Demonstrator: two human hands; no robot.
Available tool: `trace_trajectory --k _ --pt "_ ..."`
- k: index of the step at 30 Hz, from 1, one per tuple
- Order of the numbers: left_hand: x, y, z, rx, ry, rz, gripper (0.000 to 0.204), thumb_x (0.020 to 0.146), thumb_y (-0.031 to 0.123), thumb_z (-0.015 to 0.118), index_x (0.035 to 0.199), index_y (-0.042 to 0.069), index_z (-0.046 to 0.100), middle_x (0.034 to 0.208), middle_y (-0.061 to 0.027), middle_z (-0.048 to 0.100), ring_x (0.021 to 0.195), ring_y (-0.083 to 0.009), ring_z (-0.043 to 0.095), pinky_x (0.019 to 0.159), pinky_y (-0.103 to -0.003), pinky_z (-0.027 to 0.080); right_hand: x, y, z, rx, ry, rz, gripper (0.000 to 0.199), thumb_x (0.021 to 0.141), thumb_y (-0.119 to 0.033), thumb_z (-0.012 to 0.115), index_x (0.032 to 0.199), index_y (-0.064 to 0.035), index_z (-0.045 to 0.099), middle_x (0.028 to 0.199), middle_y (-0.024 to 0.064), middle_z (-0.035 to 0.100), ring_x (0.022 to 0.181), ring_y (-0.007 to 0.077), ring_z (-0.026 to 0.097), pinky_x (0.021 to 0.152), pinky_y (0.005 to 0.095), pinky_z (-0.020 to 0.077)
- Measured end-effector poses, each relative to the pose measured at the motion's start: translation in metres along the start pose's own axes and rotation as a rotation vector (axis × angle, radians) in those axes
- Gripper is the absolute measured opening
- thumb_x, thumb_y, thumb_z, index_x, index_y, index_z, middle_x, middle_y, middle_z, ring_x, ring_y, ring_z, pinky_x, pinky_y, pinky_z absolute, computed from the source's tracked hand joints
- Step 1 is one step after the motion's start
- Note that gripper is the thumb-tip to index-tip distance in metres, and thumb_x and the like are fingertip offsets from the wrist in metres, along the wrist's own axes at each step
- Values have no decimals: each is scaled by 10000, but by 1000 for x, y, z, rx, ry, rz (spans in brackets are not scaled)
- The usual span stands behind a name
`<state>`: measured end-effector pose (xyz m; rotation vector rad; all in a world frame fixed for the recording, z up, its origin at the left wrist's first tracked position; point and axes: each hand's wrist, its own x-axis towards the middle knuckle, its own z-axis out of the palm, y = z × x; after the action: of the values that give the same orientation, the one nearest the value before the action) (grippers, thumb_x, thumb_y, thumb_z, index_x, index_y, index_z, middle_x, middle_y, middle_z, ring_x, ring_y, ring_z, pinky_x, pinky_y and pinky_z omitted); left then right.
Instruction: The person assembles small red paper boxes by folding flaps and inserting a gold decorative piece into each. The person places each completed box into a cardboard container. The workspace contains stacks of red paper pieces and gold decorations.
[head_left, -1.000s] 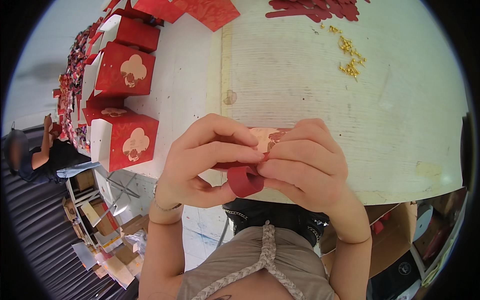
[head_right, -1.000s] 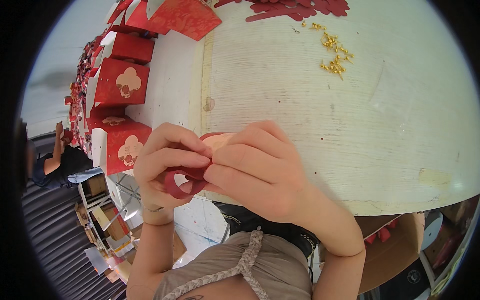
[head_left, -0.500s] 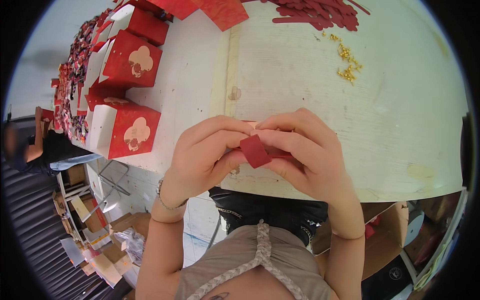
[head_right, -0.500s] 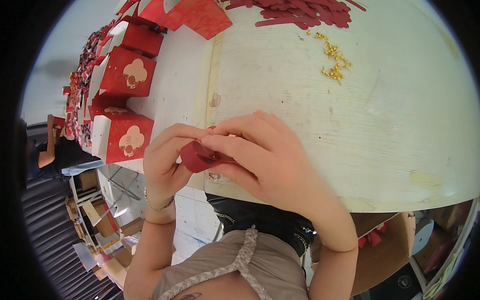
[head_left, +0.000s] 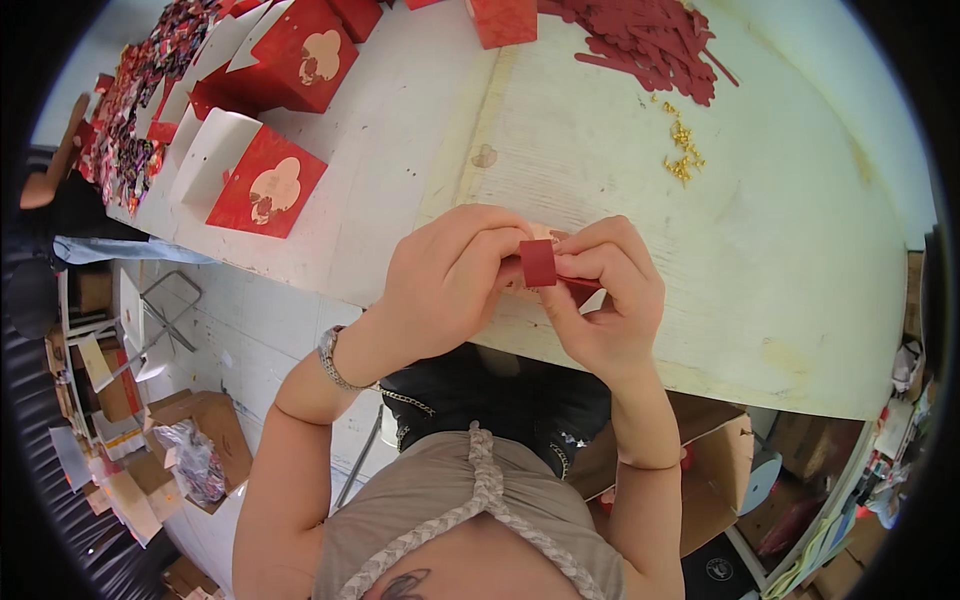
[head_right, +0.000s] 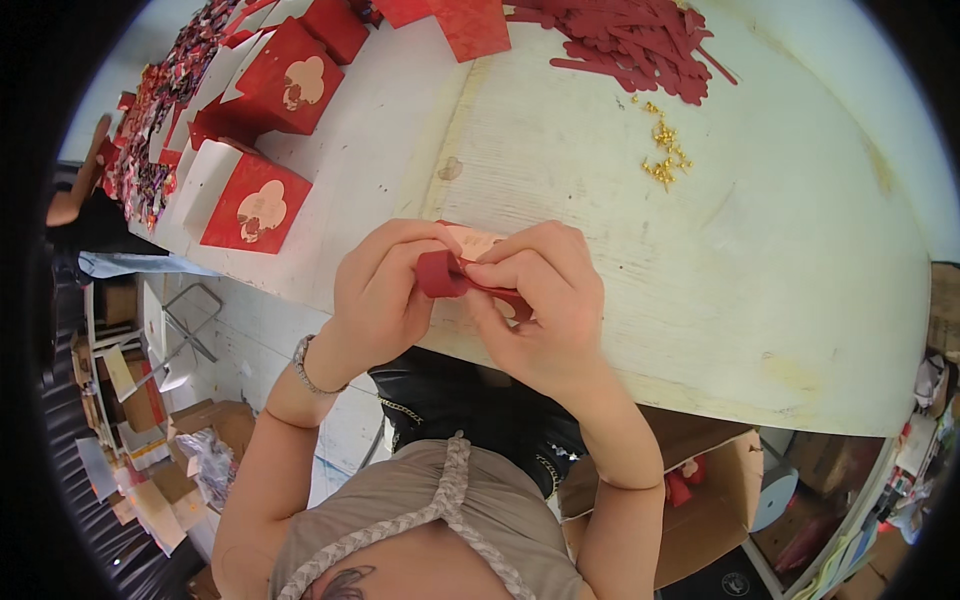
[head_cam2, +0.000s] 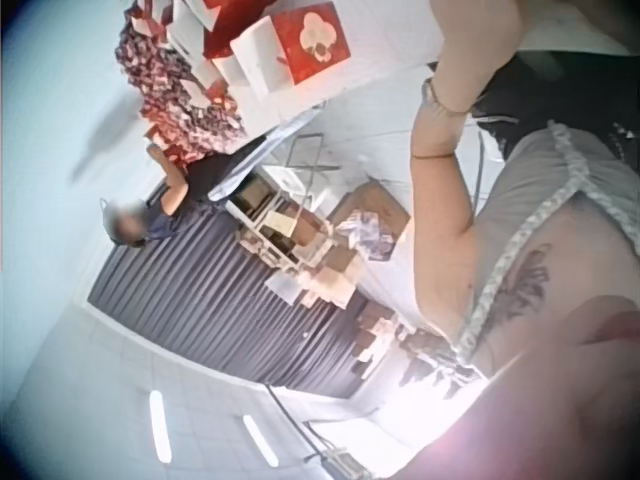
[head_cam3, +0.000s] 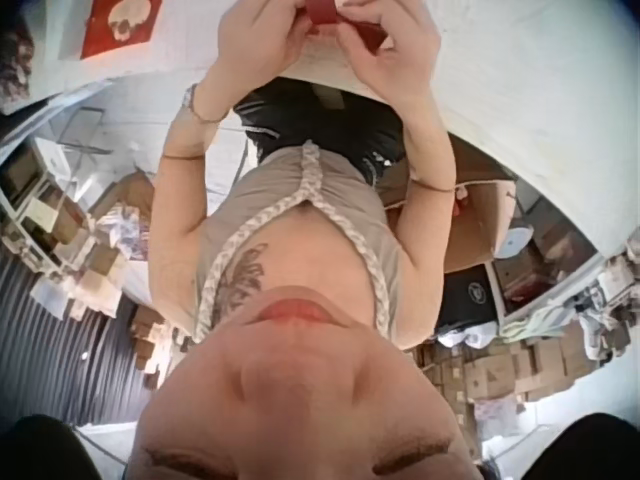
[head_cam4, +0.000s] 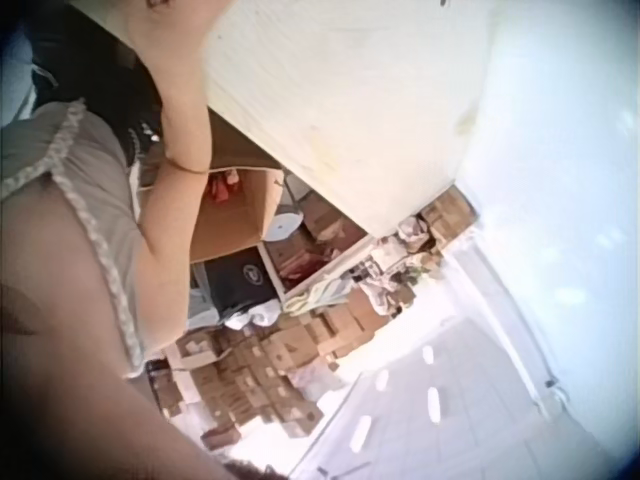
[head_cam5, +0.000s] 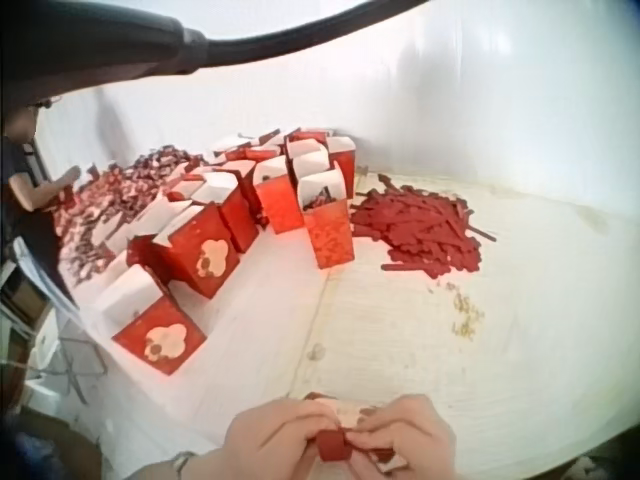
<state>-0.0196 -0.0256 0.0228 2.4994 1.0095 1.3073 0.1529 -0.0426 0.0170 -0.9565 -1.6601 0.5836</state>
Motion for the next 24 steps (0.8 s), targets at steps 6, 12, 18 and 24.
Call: trace_trajectory --k 6,12,18,24 --pt "-4 1 -4 29 1 -17 256 719 84 682 949 31 583 926 -87 622 818 -246 627 638 -308 521 9 -14 -5 -177 -90 52 228 612 62 716 782 -56 621 811 64 604 706 219 550 703 322 442" --pt "0 2 -18 -147 -95 -106 367 666 62 760 996 32 603 999 -125 618 871 -291 615 721 -337 520 15 -28 -4 -39 -41 201 157 704 28 742 743 1 593 741 58 568 616 141 513 540 241 399" --pt "-35 -47 -127 935 461 -526 386 662 193 809 983 74 632 1387 -154 400 1200 -342 443 943 -434 428 -47 -62 -123 -213 48 283 210 615 -96 740 625 31 573 574 34 464 534 123 405 476 243 254" --pt "-59 -40 -112 427 234 -435 216 665 121 816 801 76 654 1439 -177 321 1291 -361 364 982 -431 396 -110 -142 -222 -850 -619 985 491 525 -90 834 977 15 671 805 112 684 727 204 649 639 289 481"
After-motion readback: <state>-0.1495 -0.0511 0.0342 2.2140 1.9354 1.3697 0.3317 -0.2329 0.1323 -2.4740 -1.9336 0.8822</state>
